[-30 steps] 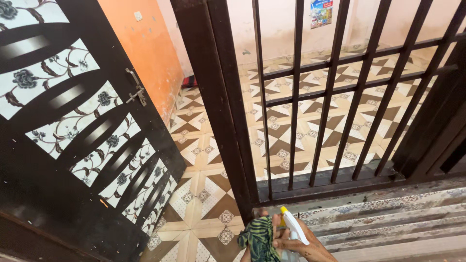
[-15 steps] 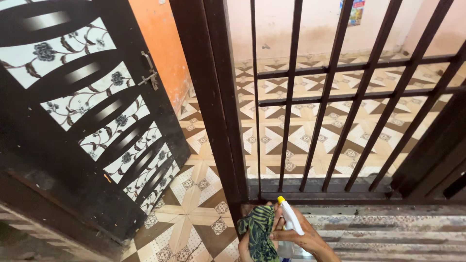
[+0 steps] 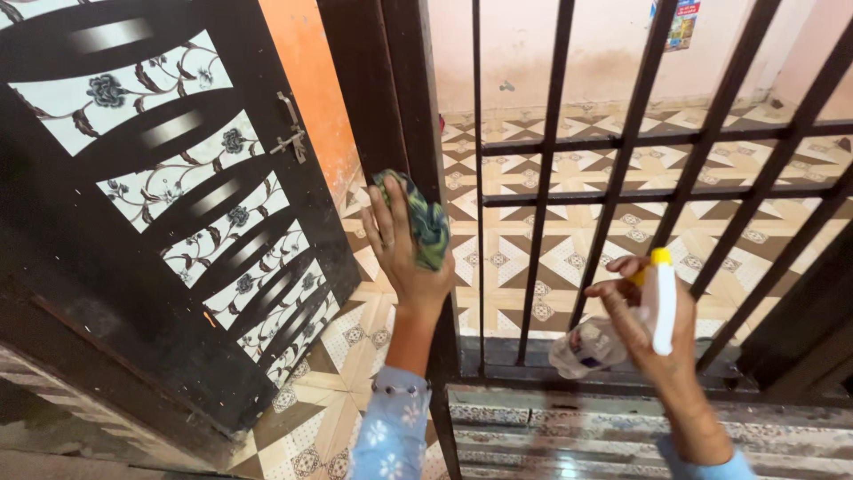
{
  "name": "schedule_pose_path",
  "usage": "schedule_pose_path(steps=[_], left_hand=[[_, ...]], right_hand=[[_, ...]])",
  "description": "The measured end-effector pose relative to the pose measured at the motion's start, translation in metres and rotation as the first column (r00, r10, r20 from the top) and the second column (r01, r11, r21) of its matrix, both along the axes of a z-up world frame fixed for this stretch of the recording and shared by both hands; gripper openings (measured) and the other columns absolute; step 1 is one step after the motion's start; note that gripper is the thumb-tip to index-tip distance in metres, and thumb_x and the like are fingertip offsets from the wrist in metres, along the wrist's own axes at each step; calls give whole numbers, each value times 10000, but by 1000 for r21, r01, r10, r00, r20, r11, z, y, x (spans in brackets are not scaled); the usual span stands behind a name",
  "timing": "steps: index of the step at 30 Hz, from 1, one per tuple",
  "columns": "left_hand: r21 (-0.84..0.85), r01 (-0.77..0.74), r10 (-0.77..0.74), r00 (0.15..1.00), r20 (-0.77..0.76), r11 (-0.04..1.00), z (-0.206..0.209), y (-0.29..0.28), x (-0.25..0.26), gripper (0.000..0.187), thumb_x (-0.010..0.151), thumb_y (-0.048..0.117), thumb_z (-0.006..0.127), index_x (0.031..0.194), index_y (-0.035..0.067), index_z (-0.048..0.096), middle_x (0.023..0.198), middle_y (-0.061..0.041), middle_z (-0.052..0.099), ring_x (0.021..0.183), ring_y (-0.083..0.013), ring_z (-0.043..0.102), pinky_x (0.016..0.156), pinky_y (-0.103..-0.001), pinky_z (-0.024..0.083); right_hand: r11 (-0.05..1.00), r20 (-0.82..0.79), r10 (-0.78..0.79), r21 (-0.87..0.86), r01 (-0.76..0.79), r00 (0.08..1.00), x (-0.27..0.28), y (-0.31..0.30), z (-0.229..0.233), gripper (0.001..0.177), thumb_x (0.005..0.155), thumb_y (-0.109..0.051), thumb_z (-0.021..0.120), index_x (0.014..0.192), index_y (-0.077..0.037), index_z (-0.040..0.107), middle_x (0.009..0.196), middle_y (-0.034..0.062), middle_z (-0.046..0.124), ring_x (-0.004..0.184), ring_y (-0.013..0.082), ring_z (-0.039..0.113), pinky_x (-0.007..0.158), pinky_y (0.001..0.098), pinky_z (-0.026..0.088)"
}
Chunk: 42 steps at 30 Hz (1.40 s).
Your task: The person cleans a dark metal gate by spraying a liquid from a bottle and wiping the bars with a cloth. The person systematically moves along the gate, cleaning vertical and horizontal bars one by one.
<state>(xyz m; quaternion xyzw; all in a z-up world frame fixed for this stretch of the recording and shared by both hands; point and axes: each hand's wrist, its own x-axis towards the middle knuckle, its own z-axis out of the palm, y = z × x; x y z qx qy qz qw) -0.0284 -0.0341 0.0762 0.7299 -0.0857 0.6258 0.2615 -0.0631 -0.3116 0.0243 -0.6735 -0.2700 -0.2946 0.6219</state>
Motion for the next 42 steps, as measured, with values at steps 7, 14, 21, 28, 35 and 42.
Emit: schedule_pose_path(steps=[7,14,21,28,35,42], left_hand=[[237,-87,121,984,-133,968,-121,14,15,831,788,303,761,1521,64,453,1601,-88,419,1509,-352,329,1237,-631,130],[418,146,47,908,-416,897,-222,42,-8,718,841,355,743,1512,207,539,1575,22,487,1439,-258,419,1181,-624,212],[219,3,79,927,-365,976,-62,38,2,936,779,318,716,1532,-18,273,1613,-228,268,1491,-401,229,1149,-690,96],[221,-82,101,992,-79,972,5,30,16,771,903,190,661,1598,61,355,1688,-102,305,1593,-331,244,1285,-618,116],[256,-217,230,973,-24,942,-184,33,34,566,937,210,628,1477,98,498,1643,-48,366,1530,-371,264,1253,-678,167],[105,-228,238,967,-92,968,-330,-5,35,542,981,201,562,1496,58,474,1634,-57,375,1576,-378,226,1255,-673,160]], right_hand=[[985,-111,-146,-110,133,983,10,-1,14,280,937,-161,653,1143,29,657,1026,140,721,888,191,758,560,267,568],[964,-28,-201,-184,192,979,7,2,14,261,967,-192,656,1110,26,645,971,138,715,805,150,736,515,264,550],[745,202,-460,-442,499,865,23,21,-5,284,942,-185,686,1082,19,546,849,186,610,642,266,634,557,391,518],[750,45,-507,-469,466,861,20,30,-4,259,897,-147,671,1091,-2,579,836,155,634,638,292,660,588,412,516],[738,-82,-530,-536,411,844,23,33,1,192,913,-182,654,1054,-57,618,783,110,678,717,280,697,667,434,534],[765,58,-431,-505,398,901,19,26,-1,205,936,-186,647,1050,-22,598,806,131,670,672,267,689,596,391,536]])
